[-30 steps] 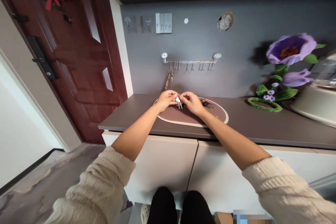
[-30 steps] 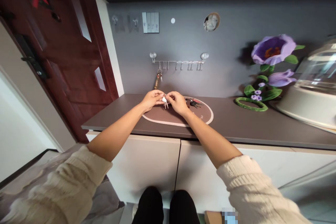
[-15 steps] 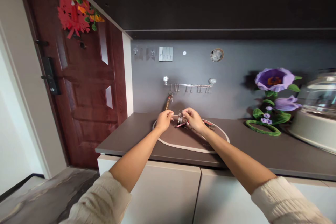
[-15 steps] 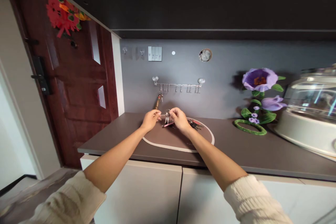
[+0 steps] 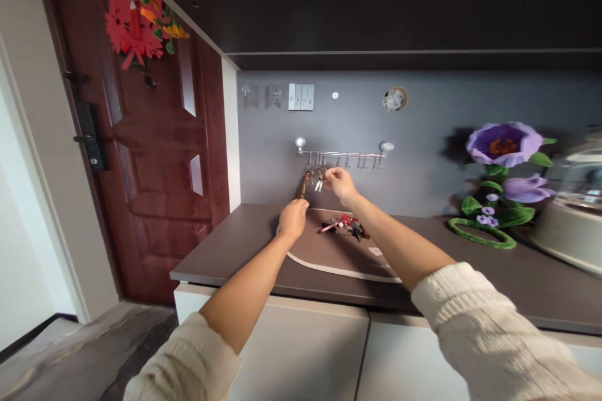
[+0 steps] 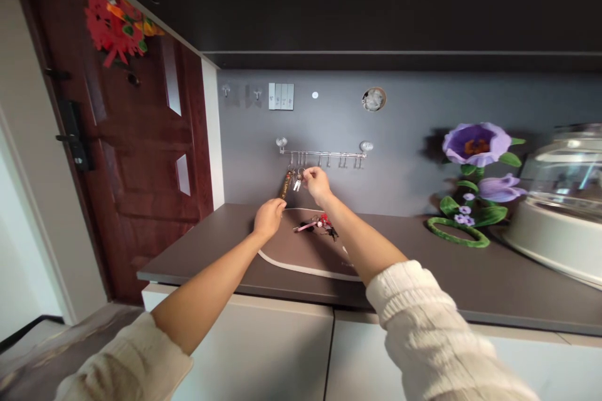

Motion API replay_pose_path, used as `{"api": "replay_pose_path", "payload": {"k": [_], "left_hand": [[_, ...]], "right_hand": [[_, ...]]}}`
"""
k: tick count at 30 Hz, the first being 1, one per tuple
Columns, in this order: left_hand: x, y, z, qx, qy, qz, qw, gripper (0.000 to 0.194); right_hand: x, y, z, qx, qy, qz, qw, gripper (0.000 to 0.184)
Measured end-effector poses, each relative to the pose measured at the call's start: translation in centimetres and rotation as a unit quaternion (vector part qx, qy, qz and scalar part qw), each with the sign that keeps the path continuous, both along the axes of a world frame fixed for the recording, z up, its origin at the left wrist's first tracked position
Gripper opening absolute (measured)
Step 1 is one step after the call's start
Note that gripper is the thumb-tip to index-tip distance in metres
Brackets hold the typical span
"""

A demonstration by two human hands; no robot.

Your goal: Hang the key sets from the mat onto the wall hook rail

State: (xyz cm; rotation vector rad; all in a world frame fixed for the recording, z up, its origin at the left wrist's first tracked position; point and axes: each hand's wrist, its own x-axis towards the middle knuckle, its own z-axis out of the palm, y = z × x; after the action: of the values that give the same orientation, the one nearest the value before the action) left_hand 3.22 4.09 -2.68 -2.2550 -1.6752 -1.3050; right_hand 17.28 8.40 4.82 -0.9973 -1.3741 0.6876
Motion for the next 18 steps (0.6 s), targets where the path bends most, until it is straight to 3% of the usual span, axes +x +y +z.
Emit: {"api": "replay_pose_path", "payload": {"k": [10,18], "left_hand": [[0.0,-0.3,0.3,0.002,0.015,0.017,1.000,0.029],[0.0,-0.2,0.5,-0.005,0.008,0.019,1.000,0.030]], "right_hand": [[-2.8,3.5,1.4,-0.039,0.110,-0.039,0.992,0.009],[-3.7,4.7,1.6,-0.060,0.156,-0.054,0.984,0.010]]}}
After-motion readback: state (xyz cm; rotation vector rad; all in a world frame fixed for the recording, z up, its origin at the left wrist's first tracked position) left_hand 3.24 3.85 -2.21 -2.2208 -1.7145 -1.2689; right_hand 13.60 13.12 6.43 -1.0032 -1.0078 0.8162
